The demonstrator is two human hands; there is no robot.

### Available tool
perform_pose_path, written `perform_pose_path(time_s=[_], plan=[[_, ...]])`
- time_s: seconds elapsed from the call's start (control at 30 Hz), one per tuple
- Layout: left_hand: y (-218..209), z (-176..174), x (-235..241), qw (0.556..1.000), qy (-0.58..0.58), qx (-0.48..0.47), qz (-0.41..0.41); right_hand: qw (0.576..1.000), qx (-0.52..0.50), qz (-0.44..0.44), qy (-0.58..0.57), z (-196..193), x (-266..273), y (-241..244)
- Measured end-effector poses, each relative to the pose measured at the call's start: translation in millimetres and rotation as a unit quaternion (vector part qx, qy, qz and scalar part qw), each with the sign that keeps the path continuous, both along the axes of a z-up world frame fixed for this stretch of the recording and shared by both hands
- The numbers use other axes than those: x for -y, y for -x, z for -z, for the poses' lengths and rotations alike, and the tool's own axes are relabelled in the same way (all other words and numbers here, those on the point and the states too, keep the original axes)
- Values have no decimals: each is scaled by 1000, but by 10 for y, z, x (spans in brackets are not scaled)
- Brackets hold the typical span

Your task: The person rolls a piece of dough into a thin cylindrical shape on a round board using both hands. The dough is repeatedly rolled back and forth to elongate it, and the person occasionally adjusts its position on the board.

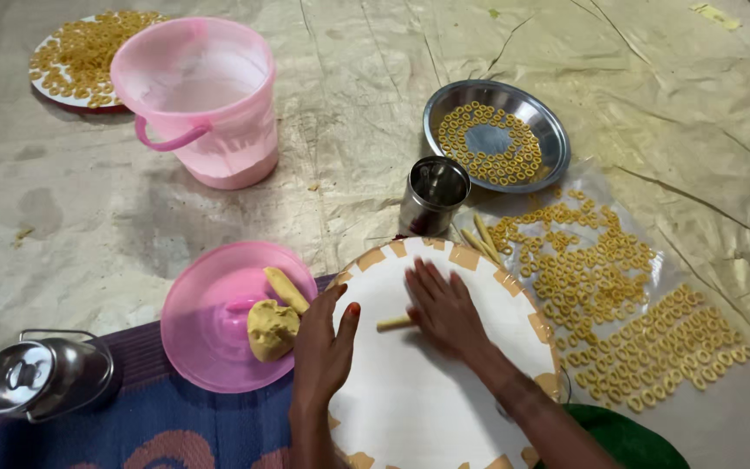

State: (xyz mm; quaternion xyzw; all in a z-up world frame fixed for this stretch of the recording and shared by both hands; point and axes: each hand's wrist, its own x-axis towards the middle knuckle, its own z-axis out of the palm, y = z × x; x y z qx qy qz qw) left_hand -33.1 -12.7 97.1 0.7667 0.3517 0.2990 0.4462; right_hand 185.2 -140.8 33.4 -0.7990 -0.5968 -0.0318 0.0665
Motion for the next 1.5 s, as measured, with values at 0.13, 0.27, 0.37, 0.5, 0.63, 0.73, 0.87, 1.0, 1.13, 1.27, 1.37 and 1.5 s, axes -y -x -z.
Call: perform_pose_path(time_s=[0.13,0.27,0.37,0.5,0.63,0.73,0.87,1.0,1.13,1.27,1.37,1.5], plan=[[26,-25,39,1000,-3,11,0,998,-46,-17,36,-164,756,452],[26,-51,59,1000,-3,7,0,999,-29,10,13,-272,1028,776],[10,-39,67,1000,10,9,-1,999,-34,11,16,-190,766,815],[-17,12,39,1000,9,6,-5,996,82,13,-15,51,-57,473],[-30,55,-11,1000,-1,7,-9,995,54,62,-62,172,-803,-29],[-36,68,-44,1000,21,3,-15,995,46,39,-78,199,-917,-132],[-29,74,-52,1000,17,14,-21,993,108,-23,-51,152,-528,156],[-4,55,-21,1000,12,18,-23,998,11,-63,-5,-43,241,624],[24,14,15,999,4,22,-24,998,-23,-55,17,-197,821,1013],[29,-5,24,999,13,21,-24,997,-39,-58,39,-129,847,1154],[14,5,30,999,22,12,-24,999,-7,-47,-3,43,373,942],[-18,12,-12,1000,9,14,-25,989,111,3,-93,225,-564,480]])
